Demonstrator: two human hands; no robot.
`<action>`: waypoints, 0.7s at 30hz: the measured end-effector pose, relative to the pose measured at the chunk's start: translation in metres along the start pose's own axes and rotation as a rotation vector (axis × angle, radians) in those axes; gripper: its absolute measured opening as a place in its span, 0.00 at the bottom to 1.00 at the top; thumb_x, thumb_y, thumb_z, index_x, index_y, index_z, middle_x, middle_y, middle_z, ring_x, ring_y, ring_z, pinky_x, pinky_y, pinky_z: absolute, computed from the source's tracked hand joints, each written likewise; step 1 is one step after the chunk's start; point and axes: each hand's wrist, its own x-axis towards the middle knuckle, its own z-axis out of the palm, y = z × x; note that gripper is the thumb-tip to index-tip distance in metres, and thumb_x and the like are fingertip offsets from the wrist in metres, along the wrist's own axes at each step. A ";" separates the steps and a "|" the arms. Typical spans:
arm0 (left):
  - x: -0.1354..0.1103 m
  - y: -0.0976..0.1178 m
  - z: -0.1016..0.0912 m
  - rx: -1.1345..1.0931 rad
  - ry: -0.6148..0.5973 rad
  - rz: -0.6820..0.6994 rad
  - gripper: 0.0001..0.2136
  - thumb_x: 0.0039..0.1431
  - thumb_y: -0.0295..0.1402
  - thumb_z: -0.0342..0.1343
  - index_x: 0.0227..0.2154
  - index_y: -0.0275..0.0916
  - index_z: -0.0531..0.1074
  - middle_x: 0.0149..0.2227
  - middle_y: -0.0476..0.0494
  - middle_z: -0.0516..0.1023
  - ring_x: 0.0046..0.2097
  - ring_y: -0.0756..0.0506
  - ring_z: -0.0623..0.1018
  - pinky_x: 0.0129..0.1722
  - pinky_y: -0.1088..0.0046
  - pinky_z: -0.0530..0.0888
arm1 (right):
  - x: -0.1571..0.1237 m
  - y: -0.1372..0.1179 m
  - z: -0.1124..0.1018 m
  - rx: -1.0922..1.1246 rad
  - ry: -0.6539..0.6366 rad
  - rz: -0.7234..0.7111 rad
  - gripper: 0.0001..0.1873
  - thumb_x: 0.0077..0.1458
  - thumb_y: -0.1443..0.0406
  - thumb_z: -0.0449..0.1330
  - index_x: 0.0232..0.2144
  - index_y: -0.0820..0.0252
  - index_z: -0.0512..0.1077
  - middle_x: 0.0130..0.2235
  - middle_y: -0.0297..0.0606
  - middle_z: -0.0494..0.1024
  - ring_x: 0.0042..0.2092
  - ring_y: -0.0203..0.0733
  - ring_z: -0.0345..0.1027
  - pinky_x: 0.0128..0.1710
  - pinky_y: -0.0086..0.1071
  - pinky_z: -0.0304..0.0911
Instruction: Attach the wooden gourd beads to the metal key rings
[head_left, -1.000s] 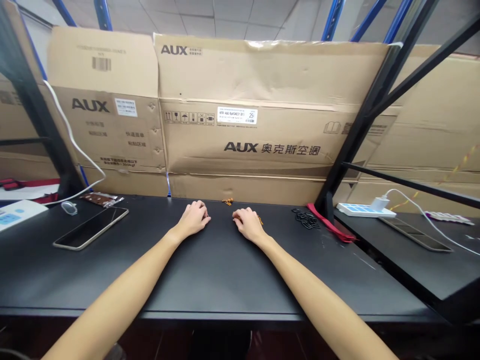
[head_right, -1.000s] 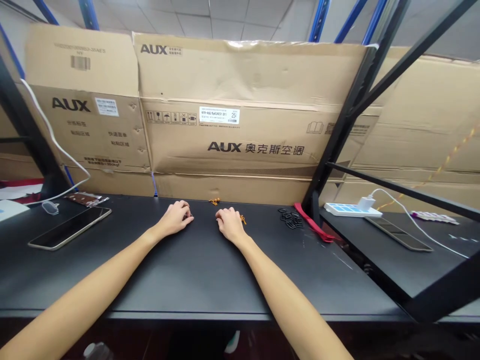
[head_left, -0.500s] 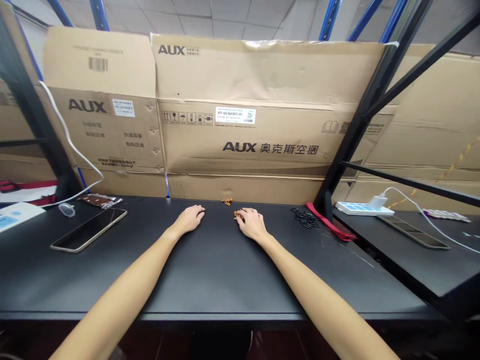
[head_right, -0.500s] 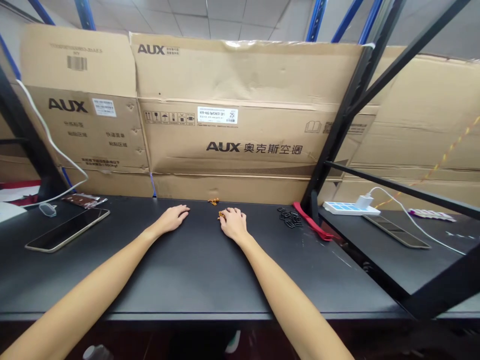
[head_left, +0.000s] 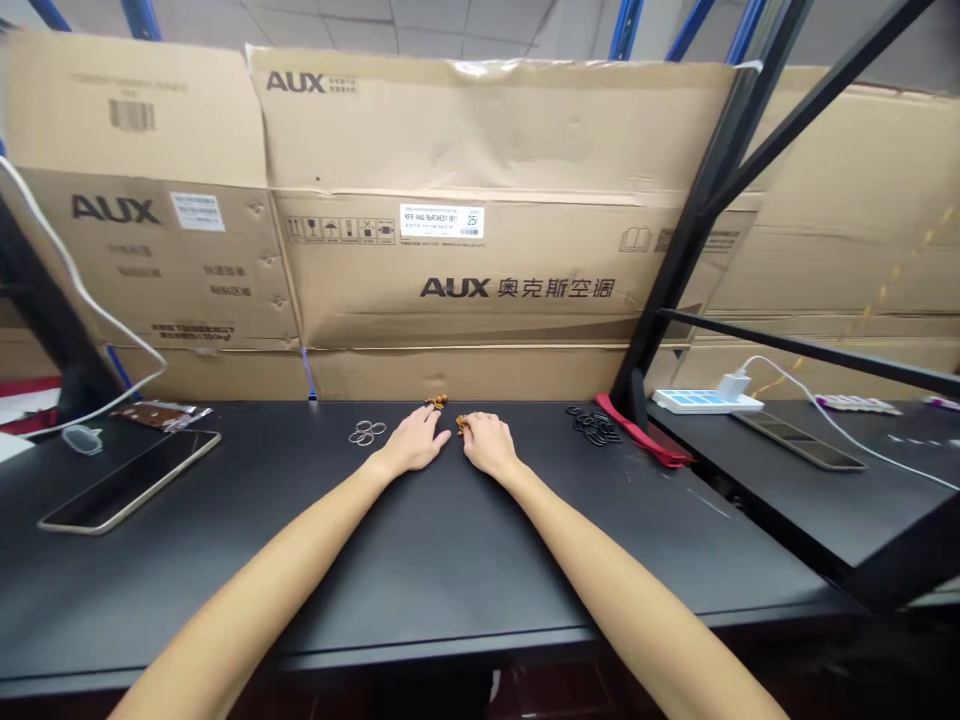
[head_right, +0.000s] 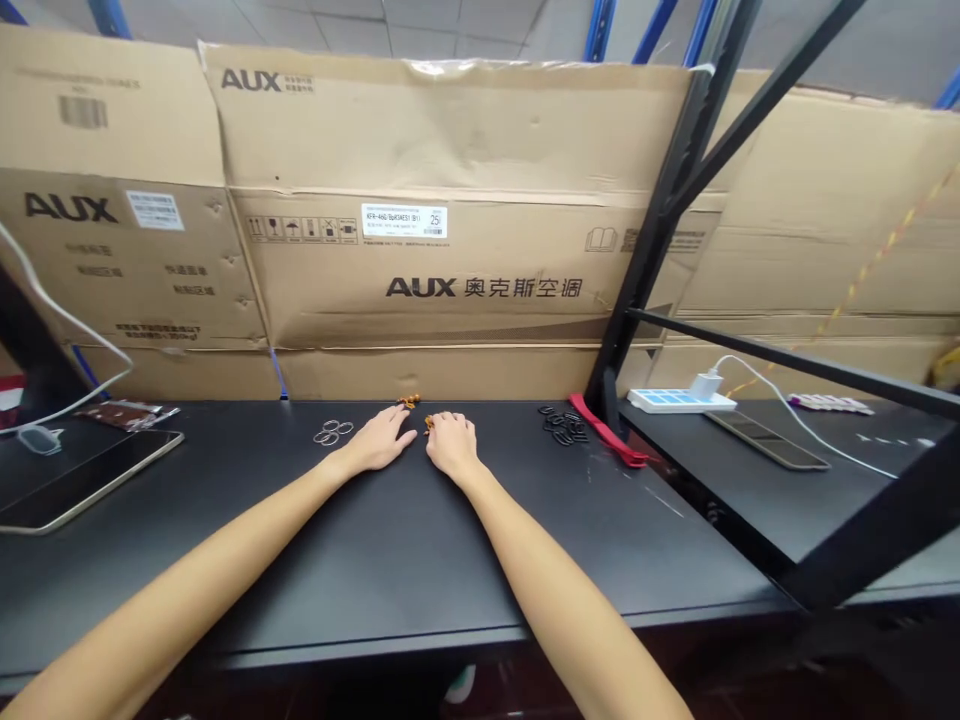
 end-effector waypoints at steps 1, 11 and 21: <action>0.008 0.001 0.003 0.000 -0.006 -0.017 0.25 0.62 0.44 0.43 0.56 0.32 0.60 0.62 0.31 0.58 0.63 0.37 0.58 0.59 0.60 0.57 | 0.000 -0.001 -0.001 -0.016 -0.009 0.004 0.14 0.58 0.67 0.50 0.43 0.59 0.71 0.47 0.46 0.73 0.50 0.50 0.62 0.49 0.41 0.53; 0.032 -0.001 0.006 0.059 -0.087 -0.052 0.25 0.62 0.48 0.40 0.51 0.33 0.67 0.57 0.33 0.66 0.58 0.37 0.65 0.57 0.61 0.61 | 0.000 0.001 -0.001 -0.104 -0.026 0.011 0.15 0.60 0.64 0.47 0.45 0.58 0.69 0.49 0.42 0.72 0.51 0.46 0.60 0.50 0.39 0.52; -0.056 0.003 -0.041 -0.167 -0.058 0.160 0.19 0.62 0.43 0.45 0.51 0.40 0.66 0.54 0.40 0.70 0.55 0.42 0.69 0.56 0.64 0.64 | -0.002 -0.004 -0.003 -0.014 0.109 -0.128 0.13 0.58 0.65 0.51 0.44 0.59 0.71 0.49 0.43 0.71 0.52 0.48 0.57 0.49 0.41 0.53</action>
